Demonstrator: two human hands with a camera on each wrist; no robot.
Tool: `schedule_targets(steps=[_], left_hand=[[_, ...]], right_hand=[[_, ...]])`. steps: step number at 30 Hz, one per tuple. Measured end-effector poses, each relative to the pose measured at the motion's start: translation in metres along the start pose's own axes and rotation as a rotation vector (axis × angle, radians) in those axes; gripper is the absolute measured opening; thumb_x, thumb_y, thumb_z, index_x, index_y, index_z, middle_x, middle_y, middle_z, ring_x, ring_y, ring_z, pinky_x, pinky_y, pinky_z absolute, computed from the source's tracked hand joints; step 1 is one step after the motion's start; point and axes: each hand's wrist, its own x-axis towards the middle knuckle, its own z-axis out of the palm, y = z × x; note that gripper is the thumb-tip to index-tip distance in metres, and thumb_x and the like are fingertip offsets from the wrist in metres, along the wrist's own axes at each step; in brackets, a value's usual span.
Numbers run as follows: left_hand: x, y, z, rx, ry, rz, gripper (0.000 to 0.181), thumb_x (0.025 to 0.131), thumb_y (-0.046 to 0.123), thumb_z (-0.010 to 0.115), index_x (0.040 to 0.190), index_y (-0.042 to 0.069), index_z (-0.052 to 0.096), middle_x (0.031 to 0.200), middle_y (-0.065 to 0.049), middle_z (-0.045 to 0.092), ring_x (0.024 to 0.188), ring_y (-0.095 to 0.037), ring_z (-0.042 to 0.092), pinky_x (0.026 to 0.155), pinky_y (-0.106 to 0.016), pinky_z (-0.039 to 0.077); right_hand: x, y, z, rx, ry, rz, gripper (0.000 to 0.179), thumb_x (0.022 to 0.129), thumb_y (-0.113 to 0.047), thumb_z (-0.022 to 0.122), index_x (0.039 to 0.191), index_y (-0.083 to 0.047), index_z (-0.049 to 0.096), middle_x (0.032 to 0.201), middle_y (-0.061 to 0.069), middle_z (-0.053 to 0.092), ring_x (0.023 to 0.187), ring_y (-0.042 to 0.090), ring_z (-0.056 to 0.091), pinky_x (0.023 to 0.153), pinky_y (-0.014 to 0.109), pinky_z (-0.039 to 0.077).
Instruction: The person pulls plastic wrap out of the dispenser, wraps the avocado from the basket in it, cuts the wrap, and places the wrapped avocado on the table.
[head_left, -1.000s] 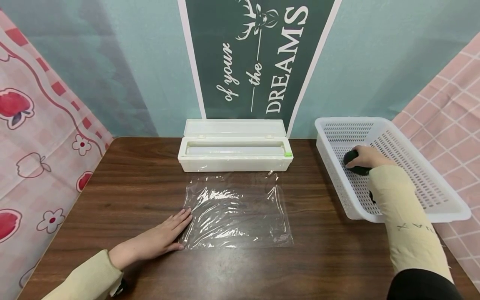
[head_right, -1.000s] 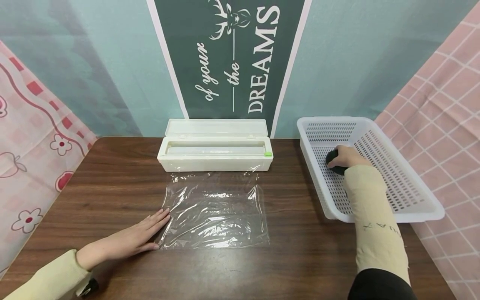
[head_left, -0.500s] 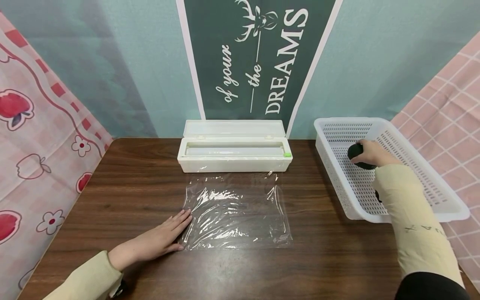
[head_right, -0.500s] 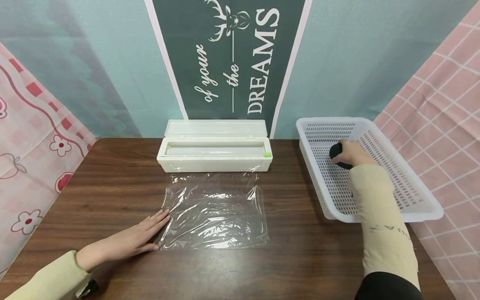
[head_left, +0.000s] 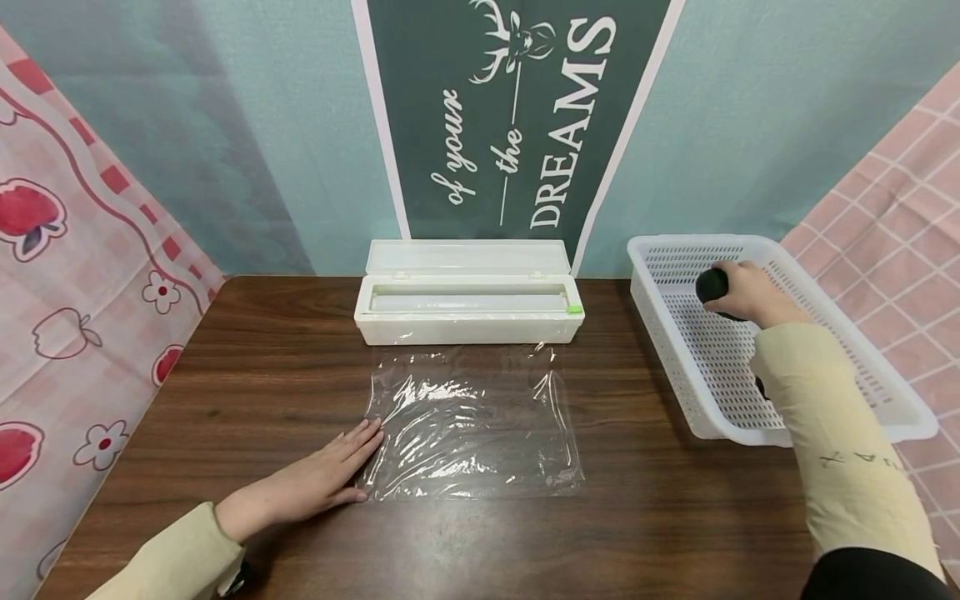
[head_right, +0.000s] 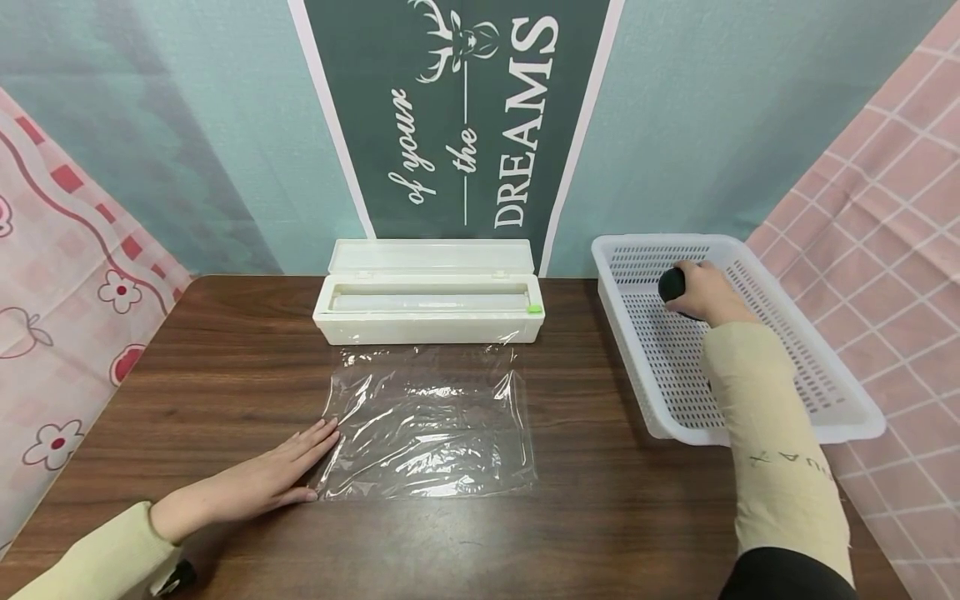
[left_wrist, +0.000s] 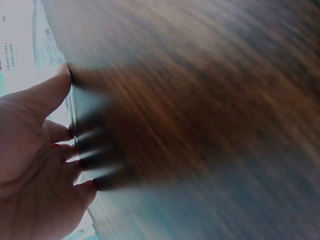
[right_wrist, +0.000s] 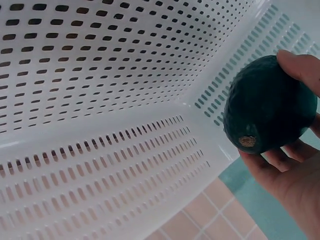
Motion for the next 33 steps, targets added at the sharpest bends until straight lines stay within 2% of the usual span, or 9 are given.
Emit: schedule_targets(steps=[13, 23, 28, 32, 33], left_hand=[[0.001, 0.001, 0.001, -0.016, -0.006, -0.009, 0.066, 0.090, 0.034, 0.054, 0.136, -0.007, 0.032, 0.141, -0.027, 0.028, 0.128, -0.041, 0.028, 0.097, -0.053, 0.031], [0.000, 0.002, 0.001, -0.014, -0.011, -0.010, 0.066, 0.089, 0.033, 0.054, 0.136, -0.008, 0.032, 0.141, -0.028, 0.028, 0.127, -0.042, 0.029, 0.098, -0.054, 0.031], [-0.001, 0.001, 0.003, -0.018, -0.008, -0.009, 0.067, 0.089, 0.034, 0.054, 0.137, -0.007, 0.031, 0.141, -0.028, 0.028, 0.127, -0.042, 0.029, 0.098, -0.053, 0.031], [-0.002, -0.002, 0.008, -0.012, 0.019, 0.006, 0.067, 0.088, 0.033, 0.056, 0.137, -0.007, 0.032, 0.141, -0.027, 0.029, 0.127, -0.041, 0.030, 0.098, -0.053, 0.031], [-0.003, -0.004, 0.010, -0.008, 0.028, 0.018, 0.067, 0.088, 0.033, 0.056, 0.137, -0.007, 0.031, 0.141, -0.028, 0.029, 0.128, -0.040, 0.029, 0.101, -0.050, 0.029]], right_hand=[[-0.002, -0.007, -0.010, -0.062, 0.124, -0.090, 0.064, 0.074, -0.007, 0.065, 0.126, 0.012, 0.034, 0.115, 0.042, 0.031, 0.099, 0.055, 0.033, 0.074, 0.064, 0.036], [-0.007, -0.014, -0.017, -0.109, 0.143, -0.131, 0.067, 0.074, -0.006, 0.066, 0.130, 0.008, 0.033, 0.119, 0.041, 0.032, 0.101, 0.055, 0.034, 0.075, 0.063, 0.037], [-0.010, -0.017, -0.017, -0.134, 0.191, -0.170, 0.065, 0.071, -0.004, 0.067, 0.128, 0.006, 0.037, 0.117, 0.039, 0.034, 0.100, 0.055, 0.036, 0.075, 0.064, 0.037], [-0.012, -0.018, -0.018, -0.154, 0.238, -0.215, 0.063, 0.068, -0.003, 0.069, 0.125, 0.005, 0.041, 0.113, 0.036, 0.037, 0.097, 0.053, 0.038, 0.074, 0.063, 0.037], [-0.013, -0.018, -0.018, -0.161, 0.246, -0.225, 0.063, 0.067, -0.003, 0.069, 0.124, 0.004, 0.042, 0.113, 0.035, 0.038, 0.097, 0.052, 0.038, 0.074, 0.062, 0.036]])
